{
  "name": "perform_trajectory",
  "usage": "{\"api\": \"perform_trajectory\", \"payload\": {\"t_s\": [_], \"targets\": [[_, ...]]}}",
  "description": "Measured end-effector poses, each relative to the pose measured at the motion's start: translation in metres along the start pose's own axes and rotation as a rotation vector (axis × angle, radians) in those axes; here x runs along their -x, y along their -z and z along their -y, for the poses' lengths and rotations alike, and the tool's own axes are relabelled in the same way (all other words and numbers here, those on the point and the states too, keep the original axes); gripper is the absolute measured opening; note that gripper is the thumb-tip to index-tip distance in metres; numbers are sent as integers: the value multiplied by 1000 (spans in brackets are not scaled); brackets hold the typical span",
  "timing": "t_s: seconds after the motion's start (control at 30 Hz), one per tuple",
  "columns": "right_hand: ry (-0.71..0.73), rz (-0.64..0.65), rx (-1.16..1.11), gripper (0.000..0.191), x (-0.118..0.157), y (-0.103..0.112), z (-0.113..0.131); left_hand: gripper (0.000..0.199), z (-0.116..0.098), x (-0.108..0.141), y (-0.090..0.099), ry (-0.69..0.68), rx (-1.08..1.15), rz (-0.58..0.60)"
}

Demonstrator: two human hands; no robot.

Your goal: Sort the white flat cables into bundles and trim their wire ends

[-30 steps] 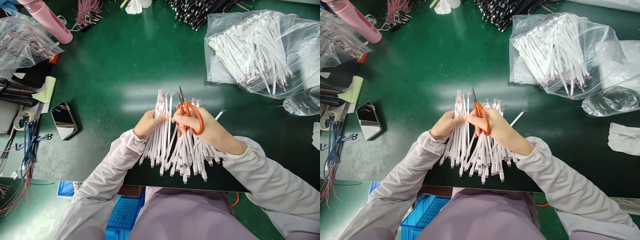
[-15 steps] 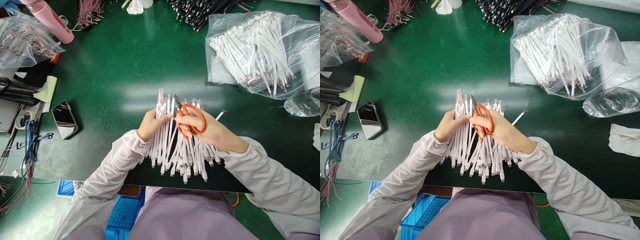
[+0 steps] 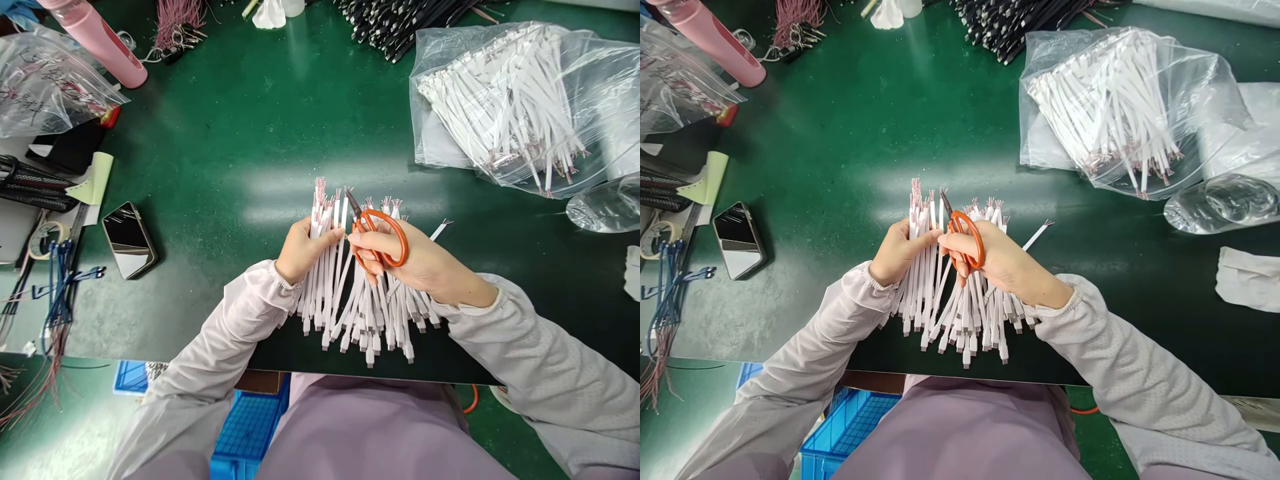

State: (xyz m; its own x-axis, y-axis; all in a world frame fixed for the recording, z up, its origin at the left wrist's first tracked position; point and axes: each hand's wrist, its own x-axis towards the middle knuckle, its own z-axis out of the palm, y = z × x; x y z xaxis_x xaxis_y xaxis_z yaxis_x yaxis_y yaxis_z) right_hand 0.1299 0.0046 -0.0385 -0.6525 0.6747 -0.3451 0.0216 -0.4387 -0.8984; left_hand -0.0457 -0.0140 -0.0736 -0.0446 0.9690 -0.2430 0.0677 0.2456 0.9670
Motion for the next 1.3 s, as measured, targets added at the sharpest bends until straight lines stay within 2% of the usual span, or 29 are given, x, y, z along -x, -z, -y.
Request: {"api": "perform_trajectory", "payload": {"t_s": [0.23, 0.37, 0.5, 0.63, 0.77, 0.9, 0.97, 1.13, 1.3], "targets": [[1, -26, 4, 23, 1, -1, 3, 23, 4, -1, 0, -72, -62, -12], [21, -55, 53, 32, 2, -3, 4, 19, 3, -2, 0, -78, -72, -10], [53, -127, 131, 36, 1, -3, 4, 20, 2, -1, 0, -62, -70, -10], [104, -246, 230, 24, 0, -3, 2, 24, 1, 0, 0, -45, -54, -16], [239, -437, 373, 13, -4, -2, -3, 27, 1, 1, -1, -30, -28, -22], [553, -625, 591, 23, -14, 2, -10, 30, 3, 0, -1, -19, -32, -9], [634, -628, 705, 25, -18, 4, -13, 31, 3, 0, -2, -21, -41, -8], [686, -617, 870, 27, -20, 6, -16, 32, 2, -1, -2, -5, 1, -4], [707, -647, 835, 19, -17, 7, -18, 32, 2, 0, -1, 19, 39, -4]]}}
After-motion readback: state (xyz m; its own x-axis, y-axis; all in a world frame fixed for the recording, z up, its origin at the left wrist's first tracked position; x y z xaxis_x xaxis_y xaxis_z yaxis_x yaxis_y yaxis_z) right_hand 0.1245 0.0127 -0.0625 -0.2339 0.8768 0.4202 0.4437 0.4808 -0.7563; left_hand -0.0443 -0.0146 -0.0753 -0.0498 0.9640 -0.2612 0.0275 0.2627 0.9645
